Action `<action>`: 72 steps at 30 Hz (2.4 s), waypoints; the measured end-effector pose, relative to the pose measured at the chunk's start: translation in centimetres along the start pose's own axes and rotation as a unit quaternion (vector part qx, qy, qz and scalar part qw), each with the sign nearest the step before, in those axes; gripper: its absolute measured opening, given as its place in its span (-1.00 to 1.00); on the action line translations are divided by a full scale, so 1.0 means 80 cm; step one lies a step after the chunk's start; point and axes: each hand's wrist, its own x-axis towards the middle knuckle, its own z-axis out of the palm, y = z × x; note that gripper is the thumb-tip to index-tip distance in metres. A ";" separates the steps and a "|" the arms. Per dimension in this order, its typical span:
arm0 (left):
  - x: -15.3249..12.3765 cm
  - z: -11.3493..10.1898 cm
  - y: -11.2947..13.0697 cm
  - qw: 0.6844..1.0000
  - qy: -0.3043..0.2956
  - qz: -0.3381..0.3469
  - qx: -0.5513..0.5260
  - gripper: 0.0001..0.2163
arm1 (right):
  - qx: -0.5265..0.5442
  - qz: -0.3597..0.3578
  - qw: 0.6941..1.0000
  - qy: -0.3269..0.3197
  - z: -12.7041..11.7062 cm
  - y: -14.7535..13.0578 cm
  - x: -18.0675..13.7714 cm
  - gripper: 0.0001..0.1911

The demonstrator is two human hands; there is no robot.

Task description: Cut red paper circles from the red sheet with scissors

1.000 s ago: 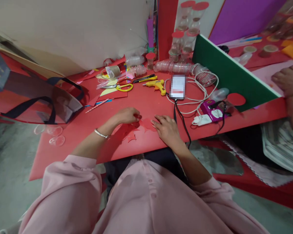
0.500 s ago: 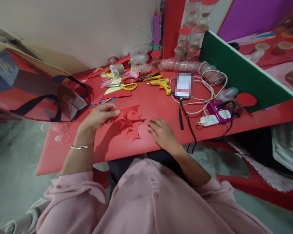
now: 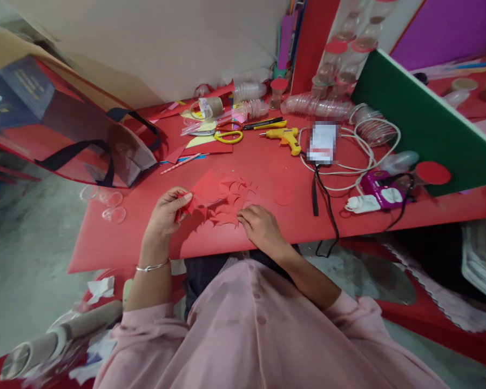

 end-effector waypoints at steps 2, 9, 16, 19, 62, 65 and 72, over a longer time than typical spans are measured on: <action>0.000 0.006 -0.007 0.999 0.020 0.017 -0.025 -0.76 | 0.035 0.004 0.999 0.016 -0.003 0.008 0.000 -0.78; -0.009 0.038 -0.028 0.989 0.079 0.034 -0.121 -0.73 | -0.040 0.025 0.999 -0.009 -0.041 0.019 0.055 -0.32; -0.026 0.103 -0.075 0.968 0.121 -0.001 -0.222 -0.61 | -0.058 0.092 0.989 -0.099 -0.057 0.048 0.114 -0.08; -0.022 0.107 -0.079 0.962 0.129 -0.002 -0.239 -0.59 | -0.016 0.080 0.994 -0.075 -0.046 0.062 0.112 -0.26; -0.107 0.179 -0.097 0.854 -0.213 0.330 0.341 -0.85 | 0.015 -0.014 0.999 0.050 -0.182 0.047 -0.097 -0.74; -0.080 0.111 -0.084 0.834 0.031 0.285 0.472 -0.88 | 0.024 -0.062 0.997 -0.050 -0.118 0.023 -0.050 -0.76; -0.037 0.051 -0.083 0.803 0.077 0.222 0.548 -0.89 | -0.005 -0.064 0.995 -0.075 -0.056 -0.005 0.006 -0.80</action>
